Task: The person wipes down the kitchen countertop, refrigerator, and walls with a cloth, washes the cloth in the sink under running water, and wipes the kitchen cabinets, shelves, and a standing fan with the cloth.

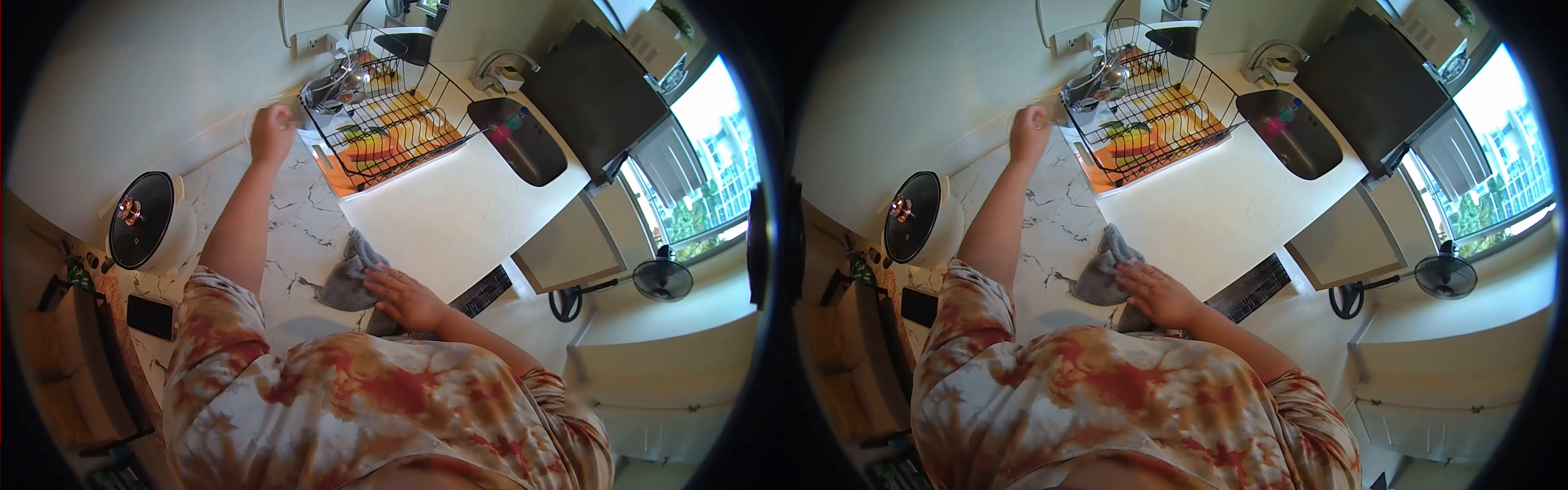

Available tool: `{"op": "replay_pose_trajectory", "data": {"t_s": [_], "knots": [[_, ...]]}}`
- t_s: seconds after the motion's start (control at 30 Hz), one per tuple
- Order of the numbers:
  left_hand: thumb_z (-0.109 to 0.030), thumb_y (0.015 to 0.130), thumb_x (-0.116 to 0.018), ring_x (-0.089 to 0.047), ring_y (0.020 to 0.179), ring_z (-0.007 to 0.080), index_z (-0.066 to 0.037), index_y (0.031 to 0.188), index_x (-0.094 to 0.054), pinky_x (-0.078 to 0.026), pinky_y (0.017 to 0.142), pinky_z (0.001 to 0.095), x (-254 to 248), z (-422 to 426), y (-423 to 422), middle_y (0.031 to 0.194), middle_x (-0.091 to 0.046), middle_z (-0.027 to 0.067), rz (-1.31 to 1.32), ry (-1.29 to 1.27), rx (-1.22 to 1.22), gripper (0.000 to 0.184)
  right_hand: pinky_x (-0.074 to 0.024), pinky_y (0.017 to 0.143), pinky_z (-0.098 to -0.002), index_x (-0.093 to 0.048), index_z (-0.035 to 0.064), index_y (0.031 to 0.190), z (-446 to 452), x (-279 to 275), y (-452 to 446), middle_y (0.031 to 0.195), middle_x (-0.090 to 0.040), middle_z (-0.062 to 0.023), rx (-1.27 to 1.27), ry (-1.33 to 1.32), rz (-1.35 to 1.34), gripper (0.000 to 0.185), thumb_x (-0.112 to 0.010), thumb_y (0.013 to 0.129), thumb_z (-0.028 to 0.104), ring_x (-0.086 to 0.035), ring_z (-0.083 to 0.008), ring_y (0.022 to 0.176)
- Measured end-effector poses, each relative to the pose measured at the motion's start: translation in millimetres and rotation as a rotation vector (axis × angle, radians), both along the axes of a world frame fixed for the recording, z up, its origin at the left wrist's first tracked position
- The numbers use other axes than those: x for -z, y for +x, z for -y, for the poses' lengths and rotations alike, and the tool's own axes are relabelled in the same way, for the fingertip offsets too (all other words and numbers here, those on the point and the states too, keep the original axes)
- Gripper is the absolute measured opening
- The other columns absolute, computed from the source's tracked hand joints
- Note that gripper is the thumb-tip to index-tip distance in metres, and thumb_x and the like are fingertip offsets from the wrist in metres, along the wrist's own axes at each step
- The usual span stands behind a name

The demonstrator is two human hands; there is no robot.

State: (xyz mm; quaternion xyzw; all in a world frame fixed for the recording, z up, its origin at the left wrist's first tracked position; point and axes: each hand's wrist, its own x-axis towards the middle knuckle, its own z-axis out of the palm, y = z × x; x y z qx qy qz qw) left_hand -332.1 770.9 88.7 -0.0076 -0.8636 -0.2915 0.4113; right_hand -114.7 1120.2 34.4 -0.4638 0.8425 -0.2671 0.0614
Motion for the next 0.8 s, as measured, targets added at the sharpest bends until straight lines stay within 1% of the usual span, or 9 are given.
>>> {"op": "replay_pose_trajectory", "data": {"t_s": [0.17, 0.23, 0.4, 0.47, 0.53, 0.6, 0.63, 0.73, 0.8], "knots": [[-0.014, 0.079, -0.058, -0.061, 0.081, 0.0316, -0.026, 0.118, -0.059, -0.051, 0.072, 0.0419, -16.1, -49.1, -6.6, 0.090, -0.061, 0.0111, 0.267, -0.224, -0.037, 0.040, -0.0308, 0.108, -0.0434, -0.053, 0.0002, 0.123, -85.6, 16.8, -57.5, 0.136, -0.045, -0.0156, 0.103, 0.110, 0.091, 0.039, -0.053, 0.090, 0.021, -0.040, -0.0311, 0.129], [-0.019, 0.083, -0.055, -0.061, 0.077, 0.0318, -0.030, 0.121, -0.059, -0.051, 0.067, 0.0433, -4.8, -51.1, -16.6, 0.083, -0.061, 0.0110, 0.304, -0.282, -0.138, 0.040, -0.0316, 0.107, -0.0457, -0.056, -0.0015, 0.117, -104.9, 0.4, -75.2, 0.131, -0.048, -0.0162, 0.020, 0.425, -0.237, 0.034, -0.054, 0.088, 0.016, -0.046, -0.0325, 0.122], [-0.023, 0.087, -0.057, -0.061, 0.074, 0.0286, -0.030, 0.106, -0.069, -0.050, 0.063, 0.0410, -21.5, -62.1, -10.4, 0.082, -0.061, 0.0061, 0.291, -0.371, -0.249, 0.024, -0.0266, 0.110, -0.0464, -0.052, 0.0009, 0.127, -143.7, -87.7, -109.3, 0.138, -0.045, -0.0154, 0.079, -0.093, 0.340, 0.040, -0.049, 0.094, 0.023, -0.040, -0.0298, 0.130], [-0.024, 0.087, -0.057, -0.060, 0.074, 0.0280, -0.031, 0.104, -0.070, -0.049, 0.062, 0.0396, -25.5, -64.3, -4.1, 0.082, -0.060, 0.0054, 0.207, -0.372, -0.251, 0.022, -0.0254, 0.111, -0.0460, -0.050, 0.0024, 0.130, -140.2, -85.5, -112.9, 0.140, -0.044, -0.0145, 0.015, -0.221, 0.522, 0.041, -0.047, 0.096, 0.026, -0.038, -0.0296, 0.132], [-0.021, 0.086, -0.061, -0.060, 0.073, 0.0269, -0.028, 0.104, -0.071, -0.049, 0.062, 0.0380, -31.2, -69.0, 3.8, 0.083, -0.060, 0.0049, 0.126, -0.350, -0.260, 0.022, -0.0246, 0.111, -0.0454, -0.049, 0.0050, 0.132, -124.8, -46.9, -111.5, 0.145, -0.038, -0.0121, -0.346, 0.031, 0.250, 0.042, -0.044, 0.098, 0.030, -0.032, -0.0290, 0.137], [-0.018, 0.086, -0.064, -0.061, 0.074, 0.0232, -0.021, 0.102, -0.071, -0.050, 0.065, 0.0339, -40.6, -71.8, 10.5, 0.083, -0.060, 0.0058, -0.114, -0.316, -0.214, 0.018, -0.0245, 0.112, -0.0449, -0.047, 0.0103, 0.135, -106.9, -6.5, -104.1, 0.150, -0.030, -0.0101, -0.502, 0.366, 0.002, 0.045, -0.043, 0.097, 0.033, -0.025, -0.0306, 0.139], [-0.018, 0.086, -0.064, -0.061, 0.074, 0.0232, -0.021, 0.102, -0.071, -0.050, 0.065, 0.0339, -49.1, -78.3, 16.2, 0.083, -0.060, 0.0058, -0.114, -0.320, -0.227, 0.018, -0.0245, 0.112, -0.0449, -0.047, 0.0103, 0.135, -99.6, 6.2, -108.9, 0.150, -0.030, -0.0101, -0.514, 0.363, -0.002, 0.045, -0.043, 0.097, 0.033, -0.025, -0.0306, 0.139], [-0.017, 0.090, -0.063, -0.062, 0.080, 0.0188, -0.011, 0.103, -0.069, -0.052, 0.072, 0.0296, -74.4, -92.3, 34.9, 0.093, -0.061, 0.0076, -0.248, -0.050, -0.213, 0.016, -0.0216, 0.113, -0.0477, -0.047, 0.0161, 0.136, -69.5, 18.8, -125.3, 0.153, -0.023, -0.0081, -0.655, 0.255, -0.071, 0.046, -0.043, 0.096, 0.037, -0.019, -0.0330, 0.141], [-0.019, 0.095, -0.057, -0.063, 0.088, 0.0196, -0.005, 0.110, -0.059, -0.054, 0.078, 0.0307, -82.4, -91.2, 44.8, 0.104, -0.061, 0.0121, -0.355, 0.442, -0.059, 0.021, -0.0180, 0.112, -0.0544, -0.047, 0.0204, 0.136, -42.8, 16.4, -133.4, 0.153, -0.023, -0.0076, -0.633, 0.291, 0.110, 0.047, -0.045, 0.093, 0.038, -0.018, -0.0358, 0.140]]}}
